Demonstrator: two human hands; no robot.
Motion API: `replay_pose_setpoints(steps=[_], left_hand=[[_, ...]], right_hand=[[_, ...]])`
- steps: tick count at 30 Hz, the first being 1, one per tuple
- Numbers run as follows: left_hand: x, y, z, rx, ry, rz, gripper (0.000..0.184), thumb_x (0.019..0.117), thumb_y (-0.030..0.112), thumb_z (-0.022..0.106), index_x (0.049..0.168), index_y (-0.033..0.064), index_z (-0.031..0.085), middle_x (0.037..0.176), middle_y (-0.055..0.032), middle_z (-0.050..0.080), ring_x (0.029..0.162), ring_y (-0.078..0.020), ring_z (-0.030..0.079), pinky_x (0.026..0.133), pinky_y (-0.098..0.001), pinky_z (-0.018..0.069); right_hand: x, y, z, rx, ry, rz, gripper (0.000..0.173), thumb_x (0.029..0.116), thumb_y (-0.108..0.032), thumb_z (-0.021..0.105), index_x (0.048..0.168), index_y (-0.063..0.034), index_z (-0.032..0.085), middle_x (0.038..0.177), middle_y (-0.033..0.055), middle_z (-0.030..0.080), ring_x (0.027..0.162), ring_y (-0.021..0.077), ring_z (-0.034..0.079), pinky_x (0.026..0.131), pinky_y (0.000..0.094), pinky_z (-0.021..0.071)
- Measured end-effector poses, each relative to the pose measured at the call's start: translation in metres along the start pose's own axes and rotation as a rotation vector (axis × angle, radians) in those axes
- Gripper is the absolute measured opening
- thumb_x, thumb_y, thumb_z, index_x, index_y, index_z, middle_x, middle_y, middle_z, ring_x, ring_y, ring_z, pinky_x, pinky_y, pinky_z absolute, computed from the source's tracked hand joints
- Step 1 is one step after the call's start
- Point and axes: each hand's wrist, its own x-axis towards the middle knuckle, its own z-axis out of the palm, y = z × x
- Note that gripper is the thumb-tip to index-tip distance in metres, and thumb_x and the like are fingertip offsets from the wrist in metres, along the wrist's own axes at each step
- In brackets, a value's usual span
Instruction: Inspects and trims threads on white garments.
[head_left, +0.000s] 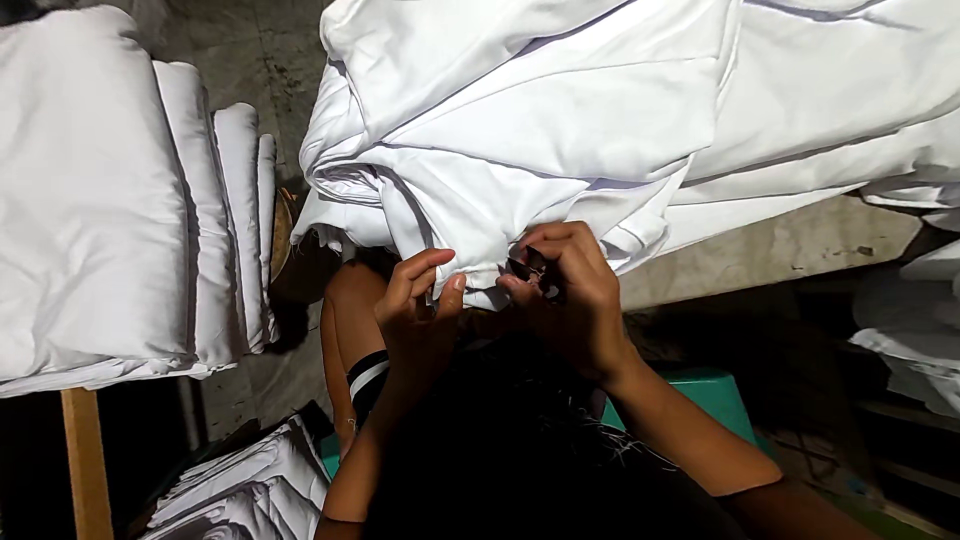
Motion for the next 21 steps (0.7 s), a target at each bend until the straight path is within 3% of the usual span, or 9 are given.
replay_pose_setpoints(steps=[3,7,11,17,19,21], left_hand=[[0.001,-0.004,0.0,-0.001,-0.005,0.025,0.026,0.0892,-0.005,0.066,0.114,0.0031,0.064,0.11,0.0077,0.071,0.094,0.0041,0.066,0.081,-0.0169,0.0575],[0.002,-0.006,0.001,-0.012,0.001,0.013,0.03,0.087,-0.007,0.066,0.115,0.003,0.062,0.108,0.0088,0.071,0.093,0.004,0.067,0.081,-0.0173,0.0579],[0.001,-0.007,0.0,-0.11,-0.024,-0.067,0.034,0.0884,-0.007,0.064,0.119,0.0072,0.06,0.106,0.0109,0.071,0.09,0.0037,0.067,0.078,-0.0171,0.058],[0.001,-0.005,0.002,-0.3,-0.023,-0.175,0.035,0.0909,-0.007,0.061,0.12,0.0118,0.057,0.101,0.0113,0.074,0.09,0.0014,0.069,0.079,-0.0192,0.0584],[-0.002,-0.005,0.005,-0.177,-0.011,-0.088,0.029,0.0925,0.003,0.067,0.118,0.0134,0.059,0.106,0.0144,0.071,0.094,0.0042,0.068,0.082,-0.0184,0.0578],[-0.005,-0.007,0.007,0.004,-0.02,0.038,0.025,0.0934,0.021,0.073,0.115,0.0147,0.061,0.11,0.0131,0.066,0.099,0.0073,0.063,0.086,-0.0149,0.0554]], right_hand=[[-0.001,-0.01,0.001,0.082,-0.002,-0.012,0.022,0.0983,-0.018,0.065,0.098,0.002,0.056,0.11,0.0125,0.057,0.087,0.0017,0.056,0.074,0.0088,0.0469],[-0.002,-0.007,0.011,0.12,-0.07,0.047,0.023,0.0991,-0.017,0.062,0.101,0.0053,0.058,0.111,0.0149,0.06,0.073,0.0023,0.056,0.062,0.0122,0.0481],[-0.001,-0.008,0.011,0.077,-0.129,0.078,0.022,0.0993,-0.017,0.061,0.099,0.0054,0.06,0.118,0.0183,0.06,0.077,0.0061,0.06,0.064,0.0161,0.051],[-0.003,-0.005,0.008,0.111,-0.109,0.033,0.02,0.0996,-0.016,0.061,0.097,0.0039,0.059,0.118,0.0176,0.06,0.082,0.0037,0.059,0.068,0.0127,0.0496],[-0.003,-0.003,0.007,0.149,-0.1,0.023,0.02,0.1001,-0.017,0.061,0.098,0.0034,0.058,0.12,0.0169,0.061,0.091,0.0042,0.062,0.074,0.0132,0.0515],[-0.003,-0.001,0.005,0.19,-0.082,0.012,0.02,0.0999,-0.015,0.061,0.1,0.0044,0.058,0.12,0.0158,0.061,0.09,0.0026,0.061,0.075,0.0125,0.0514]])
